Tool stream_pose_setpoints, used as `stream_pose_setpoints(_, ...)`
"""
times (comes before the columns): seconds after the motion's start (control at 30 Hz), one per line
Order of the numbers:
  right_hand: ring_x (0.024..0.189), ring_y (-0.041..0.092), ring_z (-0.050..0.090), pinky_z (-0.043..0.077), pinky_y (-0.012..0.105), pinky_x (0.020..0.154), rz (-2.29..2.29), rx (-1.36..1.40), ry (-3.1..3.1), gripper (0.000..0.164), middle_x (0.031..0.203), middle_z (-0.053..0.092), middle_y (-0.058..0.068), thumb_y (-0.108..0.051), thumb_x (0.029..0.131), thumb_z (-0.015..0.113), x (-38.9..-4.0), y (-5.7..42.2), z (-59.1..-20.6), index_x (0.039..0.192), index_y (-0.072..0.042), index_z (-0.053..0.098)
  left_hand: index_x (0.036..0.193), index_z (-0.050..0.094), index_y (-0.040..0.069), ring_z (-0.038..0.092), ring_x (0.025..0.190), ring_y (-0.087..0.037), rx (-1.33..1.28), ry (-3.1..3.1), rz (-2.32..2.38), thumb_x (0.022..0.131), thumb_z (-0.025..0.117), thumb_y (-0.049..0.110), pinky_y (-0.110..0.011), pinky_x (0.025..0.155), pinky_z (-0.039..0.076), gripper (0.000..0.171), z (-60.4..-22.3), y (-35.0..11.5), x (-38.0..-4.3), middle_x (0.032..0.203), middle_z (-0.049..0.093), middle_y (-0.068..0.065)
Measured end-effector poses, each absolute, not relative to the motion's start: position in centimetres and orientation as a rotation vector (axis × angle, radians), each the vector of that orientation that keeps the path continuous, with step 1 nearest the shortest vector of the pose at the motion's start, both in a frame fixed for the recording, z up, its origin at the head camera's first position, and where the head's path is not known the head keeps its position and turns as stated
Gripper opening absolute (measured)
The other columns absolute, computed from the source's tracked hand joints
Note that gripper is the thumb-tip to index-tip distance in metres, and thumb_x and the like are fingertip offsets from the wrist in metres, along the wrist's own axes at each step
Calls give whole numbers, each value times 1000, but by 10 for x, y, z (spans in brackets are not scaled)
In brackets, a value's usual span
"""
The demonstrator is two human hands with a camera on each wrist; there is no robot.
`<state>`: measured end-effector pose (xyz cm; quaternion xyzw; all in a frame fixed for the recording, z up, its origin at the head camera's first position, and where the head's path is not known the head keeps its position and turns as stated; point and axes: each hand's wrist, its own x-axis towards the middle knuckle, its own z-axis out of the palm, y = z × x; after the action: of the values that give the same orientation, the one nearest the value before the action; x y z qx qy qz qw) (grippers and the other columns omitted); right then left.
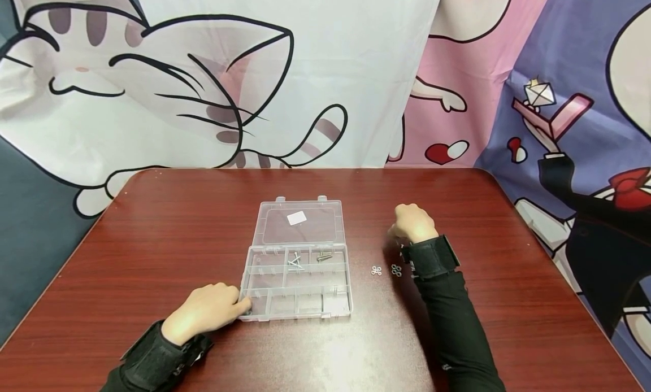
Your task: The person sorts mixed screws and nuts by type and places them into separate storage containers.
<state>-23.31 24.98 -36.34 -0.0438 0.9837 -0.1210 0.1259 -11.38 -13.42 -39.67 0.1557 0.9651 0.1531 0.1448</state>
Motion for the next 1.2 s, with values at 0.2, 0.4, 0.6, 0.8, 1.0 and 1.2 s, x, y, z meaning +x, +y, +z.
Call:
stream_pose_setpoints(0.2,51,20,44,34,32,47,-354,-186,2877,21,53,43,2,-13,72,64,-225,231,-345,56,-7,51,48,32,15,23,44,-11,441,2782,438,87,49,28,-29,44,19,44,-397,-135,-113,47,23,4)
stream_pose_setpoints(0.4,54,22,47,37,34,50,-347,-187,2886,20,57,48,4,-14,72,65,-226,222,-345,60,-6,52,48,33,15,27,44,-12,441,2786,426,86,49,29,-30,44,22,44,-397,-134,-113,48,24,4)
stream_pose_setpoints(0.6,52,19,42,34,32,48,-372,-239,2888,21,54,42,1,-13,71,67,-229,210,-342,57,-7,52,48,33,15,28,44,-12,442,2794,418,86,49,29,-30,44,23,44,-397,-134,-114,48,25,4)
stream_pose_setpoints(0.8,50,16,37,30,29,46,-390,-281,2886,25,51,35,-1,-11,72,67,-232,197,-335,52,-8,51,48,33,14,27,44,-12,440,2794,416,87,49,29,-30,44,24,44,-396,-134,-114,48,25,4)
stream_pose_setpoints(1.0,51,17,40,33,30,47,-385,-321,2890,21,52,42,0,-11,71,67,-232,182,-331,56,-6,53,48,33,15,25,44,-11,439,2793,425,87,49,29,-30,44,22,45,-396,-134,-114,47,25,4)
stream_pose_setpoints(1.2,49,14,35,30,29,46,-383,-384,2894,29,50,34,-3,-10,69,67,-233,164,-332,52,-10,45,48,33,15,26,44,-11,446,2793,427,87,49,28,-30,44,23,44,-396,-134,-114,48,24,4)
